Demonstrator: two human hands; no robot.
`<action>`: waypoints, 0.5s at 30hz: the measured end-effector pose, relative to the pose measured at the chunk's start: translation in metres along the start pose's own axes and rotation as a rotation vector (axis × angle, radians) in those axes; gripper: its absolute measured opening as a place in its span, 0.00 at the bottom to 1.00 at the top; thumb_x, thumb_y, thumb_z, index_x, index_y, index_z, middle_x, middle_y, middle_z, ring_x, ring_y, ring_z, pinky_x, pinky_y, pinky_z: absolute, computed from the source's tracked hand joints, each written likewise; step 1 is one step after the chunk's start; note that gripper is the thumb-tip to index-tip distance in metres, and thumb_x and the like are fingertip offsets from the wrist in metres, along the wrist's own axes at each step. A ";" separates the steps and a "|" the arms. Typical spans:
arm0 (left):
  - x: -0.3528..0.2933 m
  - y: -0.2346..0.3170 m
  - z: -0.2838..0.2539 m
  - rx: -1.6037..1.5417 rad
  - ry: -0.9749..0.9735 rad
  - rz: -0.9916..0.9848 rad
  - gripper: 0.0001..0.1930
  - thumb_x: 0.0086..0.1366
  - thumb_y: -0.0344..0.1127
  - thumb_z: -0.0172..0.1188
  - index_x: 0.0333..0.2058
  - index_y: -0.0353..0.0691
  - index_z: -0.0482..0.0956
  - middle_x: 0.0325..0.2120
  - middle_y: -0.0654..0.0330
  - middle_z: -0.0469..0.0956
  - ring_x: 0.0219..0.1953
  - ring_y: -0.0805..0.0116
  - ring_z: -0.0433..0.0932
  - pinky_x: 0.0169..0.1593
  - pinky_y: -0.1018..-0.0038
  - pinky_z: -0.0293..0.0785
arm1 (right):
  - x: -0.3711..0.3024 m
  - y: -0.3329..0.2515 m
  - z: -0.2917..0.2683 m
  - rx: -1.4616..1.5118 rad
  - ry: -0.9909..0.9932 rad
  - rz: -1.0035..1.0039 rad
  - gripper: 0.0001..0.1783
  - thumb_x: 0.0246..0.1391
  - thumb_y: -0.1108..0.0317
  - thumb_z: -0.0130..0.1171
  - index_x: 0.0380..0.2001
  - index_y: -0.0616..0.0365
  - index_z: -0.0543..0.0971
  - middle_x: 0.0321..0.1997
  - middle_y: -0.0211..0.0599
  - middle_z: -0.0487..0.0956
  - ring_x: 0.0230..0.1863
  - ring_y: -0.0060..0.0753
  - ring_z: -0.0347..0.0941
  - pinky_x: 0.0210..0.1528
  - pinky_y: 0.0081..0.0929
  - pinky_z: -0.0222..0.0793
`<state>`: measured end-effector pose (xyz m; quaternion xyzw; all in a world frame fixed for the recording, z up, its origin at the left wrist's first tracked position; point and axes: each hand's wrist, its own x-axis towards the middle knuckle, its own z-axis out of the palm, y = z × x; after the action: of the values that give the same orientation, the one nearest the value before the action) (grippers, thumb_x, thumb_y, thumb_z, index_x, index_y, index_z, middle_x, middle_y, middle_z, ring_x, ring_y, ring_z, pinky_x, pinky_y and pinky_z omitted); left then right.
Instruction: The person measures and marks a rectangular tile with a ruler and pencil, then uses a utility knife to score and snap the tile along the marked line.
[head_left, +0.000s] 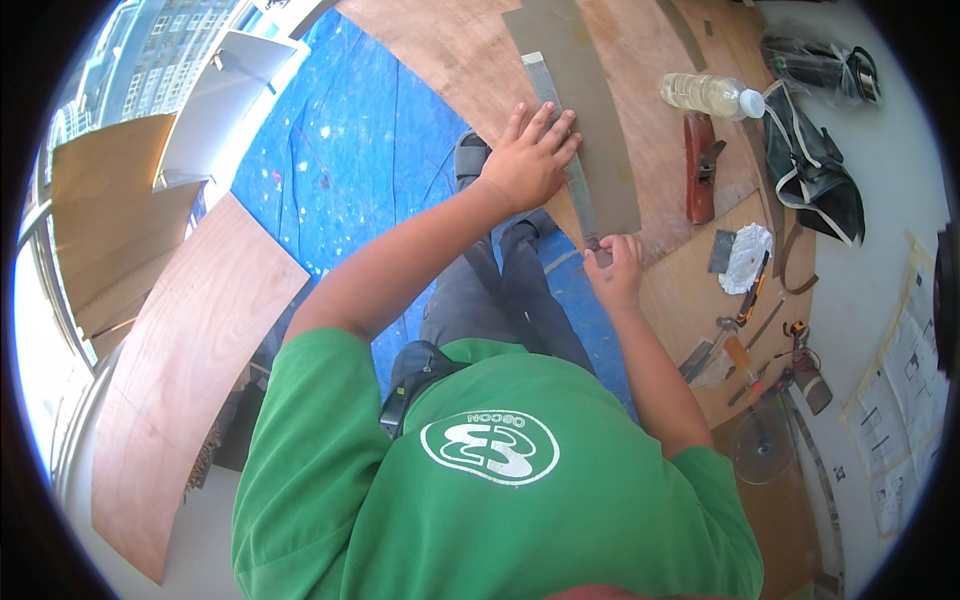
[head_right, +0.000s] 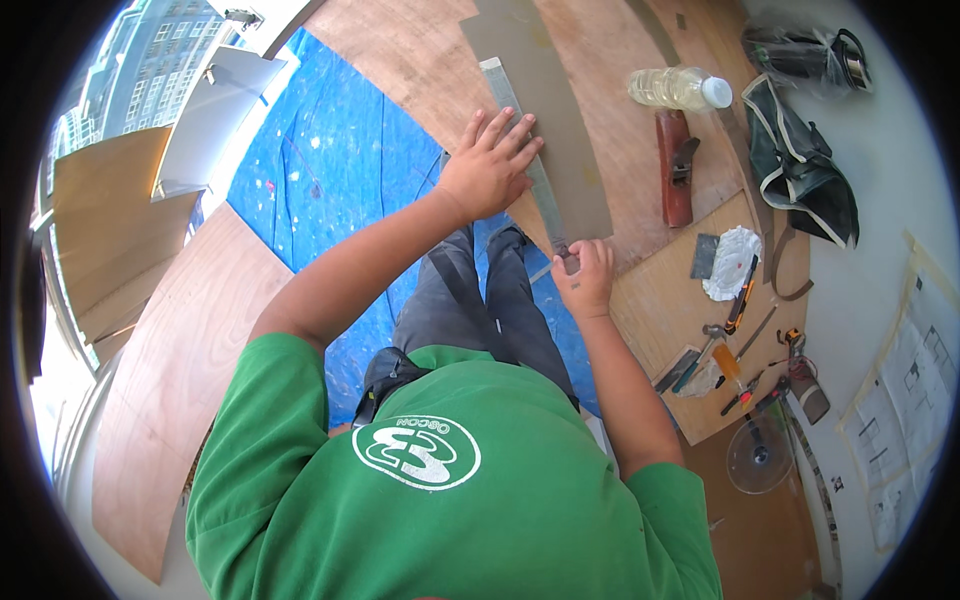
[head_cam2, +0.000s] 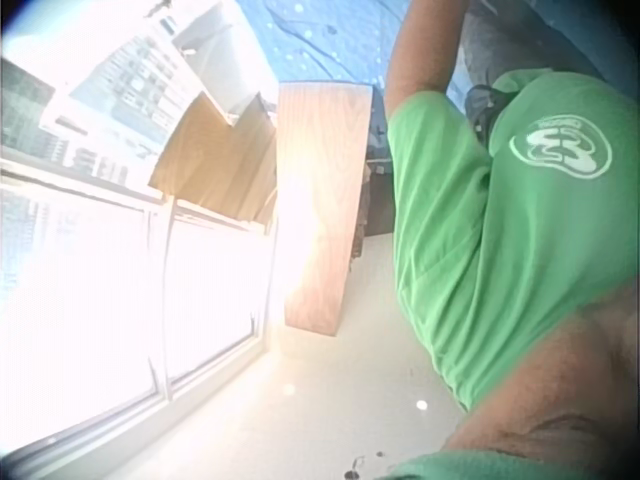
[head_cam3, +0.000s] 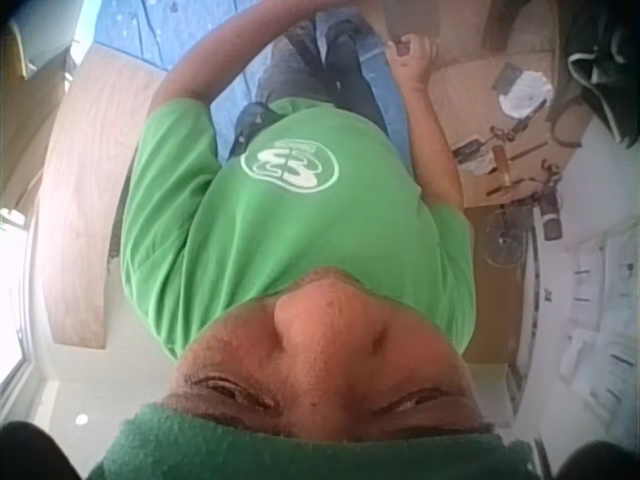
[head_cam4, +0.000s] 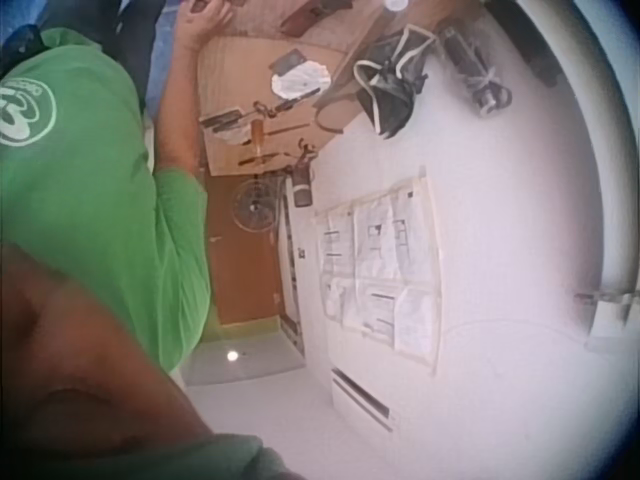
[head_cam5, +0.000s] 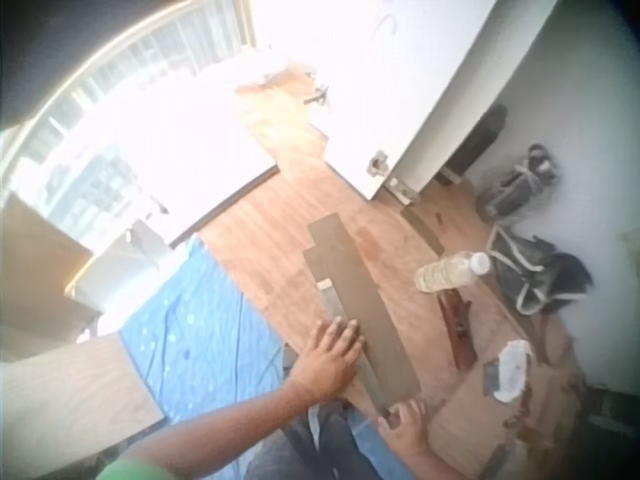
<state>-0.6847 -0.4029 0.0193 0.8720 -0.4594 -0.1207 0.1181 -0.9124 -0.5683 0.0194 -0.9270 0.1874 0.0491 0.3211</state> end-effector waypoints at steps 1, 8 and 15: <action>-0.001 -0.003 0.001 -0.008 0.017 0.012 0.32 0.64 0.54 0.64 0.66 0.53 0.73 0.72 0.60 0.61 0.75 0.51 0.55 0.76 0.45 0.48 | -0.001 -0.001 0.001 0.005 0.006 0.006 0.16 0.43 0.66 0.71 0.33 0.56 0.75 0.37 0.42 0.74 0.42 0.52 0.69 0.47 0.46 0.66; 0.007 -0.002 0.005 -0.048 -0.021 0.023 0.37 0.63 0.58 0.65 0.66 0.48 0.71 0.73 0.58 0.60 0.76 0.50 0.54 0.77 0.49 0.44 | -0.002 0.001 0.000 -0.010 0.043 0.038 0.15 0.42 0.65 0.70 0.32 0.53 0.75 0.38 0.40 0.74 0.44 0.51 0.70 0.48 0.48 0.66; 0.002 0.020 0.022 -0.141 0.076 -0.105 0.54 0.57 0.67 0.68 0.71 0.34 0.59 0.75 0.42 0.50 0.78 0.50 0.45 0.78 0.48 0.37 | -0.012 -0.002 -0.001 0.001 0.124 0.064 0.15 0.41 0.63 0.70 0.30 0.51 0.74 0.39 0.37 0.73 0.46 0.47 0.70 0.49 0.46 0.67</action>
<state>-0.7063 -0.4179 0.0047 0.8883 -0.3987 -0.1256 0.1902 -0.9222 -0.5638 0.0240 -0.9216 0.2365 0.0018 0.3077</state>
